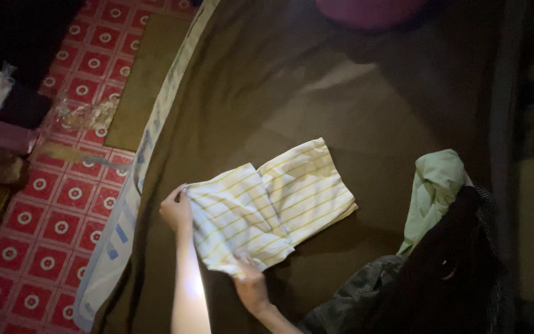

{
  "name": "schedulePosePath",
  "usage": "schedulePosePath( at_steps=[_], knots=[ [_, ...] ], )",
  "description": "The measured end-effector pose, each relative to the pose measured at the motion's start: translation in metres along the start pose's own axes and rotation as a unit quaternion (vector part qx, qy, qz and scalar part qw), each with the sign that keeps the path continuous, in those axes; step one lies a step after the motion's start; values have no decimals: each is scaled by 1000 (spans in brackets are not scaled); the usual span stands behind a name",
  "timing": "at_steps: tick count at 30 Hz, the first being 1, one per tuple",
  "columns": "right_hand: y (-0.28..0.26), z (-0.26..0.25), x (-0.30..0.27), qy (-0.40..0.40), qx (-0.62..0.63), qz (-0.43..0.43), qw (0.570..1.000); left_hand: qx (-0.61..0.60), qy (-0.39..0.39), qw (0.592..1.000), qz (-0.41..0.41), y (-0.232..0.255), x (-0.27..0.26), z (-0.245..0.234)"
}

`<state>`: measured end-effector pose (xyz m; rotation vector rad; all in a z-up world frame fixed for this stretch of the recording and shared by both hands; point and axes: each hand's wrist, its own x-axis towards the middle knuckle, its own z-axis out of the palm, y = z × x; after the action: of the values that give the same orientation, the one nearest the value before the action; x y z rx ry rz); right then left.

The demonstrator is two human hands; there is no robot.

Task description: The person picks up several garments from a bed and folds them by hand before placing them into a drawer, including a striped shirt, a brown pair of pants, a striped pair of shorts, a green sweatshirt, and a dark skirt.

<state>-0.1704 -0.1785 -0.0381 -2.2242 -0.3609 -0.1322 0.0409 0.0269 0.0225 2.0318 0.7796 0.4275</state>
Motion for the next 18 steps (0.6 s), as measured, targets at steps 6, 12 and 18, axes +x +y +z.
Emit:
schedulePosePath(
  at_steps=[6,12,18],
  knots=[
    [135,-102,36,316,384,350,794,-186,-224,954,66,156,-23,56],
    [227,-219,94,352,283,410,792,-115,-243,942,200,126,-65,154],
    [247,-188,83,453,53,304,836,7,-228,933,279,63,-89,218]
  ],
)
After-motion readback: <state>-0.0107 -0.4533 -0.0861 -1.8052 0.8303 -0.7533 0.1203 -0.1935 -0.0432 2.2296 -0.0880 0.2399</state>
